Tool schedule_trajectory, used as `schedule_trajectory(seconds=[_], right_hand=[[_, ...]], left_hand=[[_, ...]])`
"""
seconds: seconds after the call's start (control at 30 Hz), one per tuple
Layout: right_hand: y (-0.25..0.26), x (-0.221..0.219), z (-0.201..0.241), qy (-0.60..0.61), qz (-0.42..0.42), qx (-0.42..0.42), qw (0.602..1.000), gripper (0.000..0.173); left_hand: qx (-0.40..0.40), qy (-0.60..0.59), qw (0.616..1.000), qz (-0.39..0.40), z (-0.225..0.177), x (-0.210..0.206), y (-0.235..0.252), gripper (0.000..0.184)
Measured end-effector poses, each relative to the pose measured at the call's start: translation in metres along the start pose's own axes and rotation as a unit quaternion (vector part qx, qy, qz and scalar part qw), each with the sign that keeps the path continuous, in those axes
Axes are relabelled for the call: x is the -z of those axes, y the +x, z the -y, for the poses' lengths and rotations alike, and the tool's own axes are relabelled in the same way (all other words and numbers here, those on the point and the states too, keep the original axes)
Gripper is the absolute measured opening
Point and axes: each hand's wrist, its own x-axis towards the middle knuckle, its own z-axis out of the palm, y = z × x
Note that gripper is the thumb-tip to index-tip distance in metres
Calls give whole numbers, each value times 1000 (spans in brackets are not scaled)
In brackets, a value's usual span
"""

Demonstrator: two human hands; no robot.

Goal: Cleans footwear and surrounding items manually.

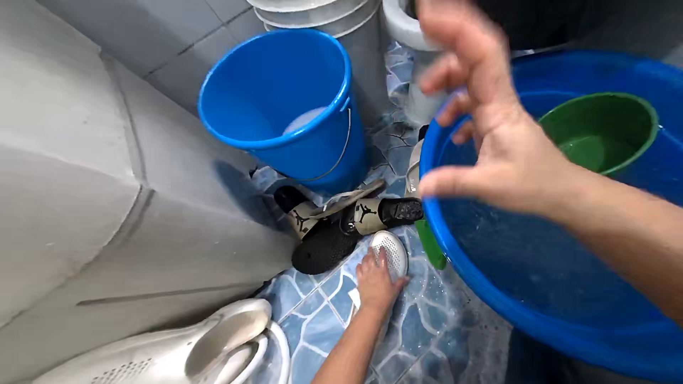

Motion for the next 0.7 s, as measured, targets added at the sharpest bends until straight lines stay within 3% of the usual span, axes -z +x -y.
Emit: schedule_trajectory(seconds=[0.03, 0.07, 0.1, 0.13, 0.23, 0.33, 0.43, 0.53, 0.57, 0.63, 0.7], right_hand=[[-11, 5, -20, 8, 17, -156, 988, 68], [-20, 7, -40, 22, 21, -314, 949, 47], [-29, 8, -62, 21, 37, -437, 898, 41], [-43, 7, -83, 10, 74, -519, 851, 44], [-86, 5, -125, -7, 193, -646, 739, 46], [-120, 7, -151, 2, 169, -718, 675, 47], [-156, 12, -172, -49, 89, -742, 662, 53], [-190, 7, -186, -134, 42, -719, 681, 53], [-190, 3, -183, -104, 2, -720, 686, 50], [-176, -1, -173, 95, -54, -717, 688, 46], [-144, 4, -149, 306, 21, -677, 669, 51]], left_hand=[[18, 4, 1000, 13, -7, 0, 8, 104], [39, 6, 999, 20, -13, -2, 16, 109], [65, 6, 998, 22, -18, -3, 24, 115], [96, 4, 995, 24, -22, -4, 31, 120], [173, 9, 984, 43, -22, -4, 48, 135], [178, -6, 982, 58, -18, 8, 51, 134], [119, -48, 991, 29, -1, 33, 38, 107], [54, -58, 997, 27, 15, 41, 23, 88], [31, -69, 997, 26, 17, 39, 20, 74], [6, -121, 992, 18, 10, 33, 21, 55], [26, -160, 987, 16, -8, 32, 21, 51]])
